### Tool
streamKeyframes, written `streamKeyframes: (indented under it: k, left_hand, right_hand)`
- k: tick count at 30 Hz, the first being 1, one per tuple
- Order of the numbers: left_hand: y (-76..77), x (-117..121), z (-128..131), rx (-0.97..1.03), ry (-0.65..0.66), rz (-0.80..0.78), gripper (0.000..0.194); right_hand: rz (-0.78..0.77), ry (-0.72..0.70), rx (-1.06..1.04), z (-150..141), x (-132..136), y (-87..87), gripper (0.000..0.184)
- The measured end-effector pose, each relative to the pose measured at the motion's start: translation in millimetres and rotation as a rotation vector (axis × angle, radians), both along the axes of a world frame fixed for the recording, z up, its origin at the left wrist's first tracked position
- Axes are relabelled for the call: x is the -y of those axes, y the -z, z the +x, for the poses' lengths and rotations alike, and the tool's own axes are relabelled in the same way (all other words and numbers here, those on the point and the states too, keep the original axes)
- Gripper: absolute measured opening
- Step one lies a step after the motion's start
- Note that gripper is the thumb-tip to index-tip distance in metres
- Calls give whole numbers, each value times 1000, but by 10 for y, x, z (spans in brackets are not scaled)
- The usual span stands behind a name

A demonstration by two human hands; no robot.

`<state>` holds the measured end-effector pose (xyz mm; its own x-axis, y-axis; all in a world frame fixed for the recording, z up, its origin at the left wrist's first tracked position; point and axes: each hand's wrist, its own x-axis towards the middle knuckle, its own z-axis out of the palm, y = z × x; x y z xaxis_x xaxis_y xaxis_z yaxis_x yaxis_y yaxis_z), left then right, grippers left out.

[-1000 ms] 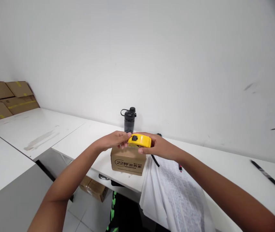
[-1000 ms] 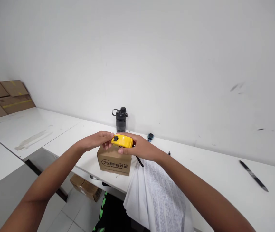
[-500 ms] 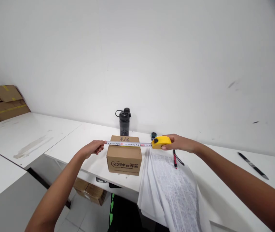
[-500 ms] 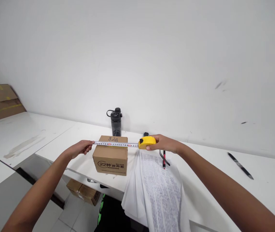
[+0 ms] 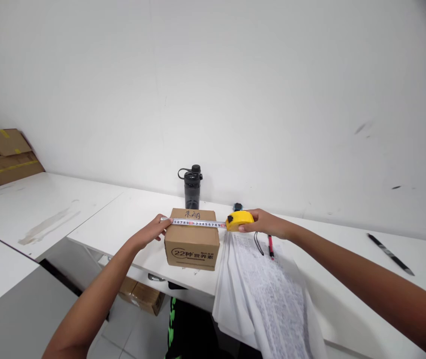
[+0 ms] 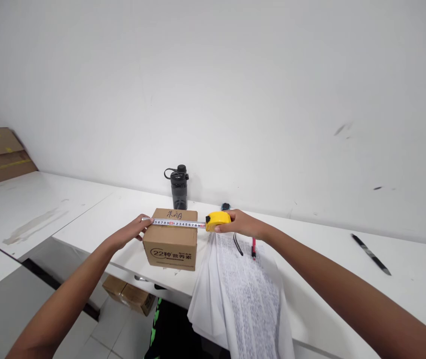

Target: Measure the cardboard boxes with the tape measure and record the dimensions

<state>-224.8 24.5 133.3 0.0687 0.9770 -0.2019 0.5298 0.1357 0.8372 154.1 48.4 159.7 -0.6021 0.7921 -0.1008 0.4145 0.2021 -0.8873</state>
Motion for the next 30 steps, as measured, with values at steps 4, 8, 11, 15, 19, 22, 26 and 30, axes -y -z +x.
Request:
streamKeyframes:
  k: [4, 8, 11, 15, 19, 22, 26, 30]
  left_hand:
    - [-15, 50, 65, 79, 16, 34, 72]
    - [-17, 94, 167, 250, 138, 63, 68]
    - [22, 90, 240, 383, 188, 111, 70]
    - [102, 45, 269, 412, 110, 128, 71]
    - [144, 13, 261, 412, 81, 103, 74]
    - [159, 4, 233, 432, 38, 71, 75]
    - [211, -19, 142, 450, 21, 100, 76]
    - [326, -76, 99, 489, 79, 205, 74]
  right_hand:
    - [-4, 31, -16, -72, 15, -14, 49]
    - [-34, 48, -31, -216, 37, -49, 47]
    - [-59, 9, -73, -292, 30, -59, 45]
    - [-36, 5, -56, -295, 25, -57, 44]
    - [-28, 21, -42, -275, 60, -60, 45]
    - [-36, 51, -51, -273, 116, -57, 46]
    - [-21, 162, -70, -251, 240, -39, 49]
    - [-7, 328, -116, -206, 400, -16, 47]
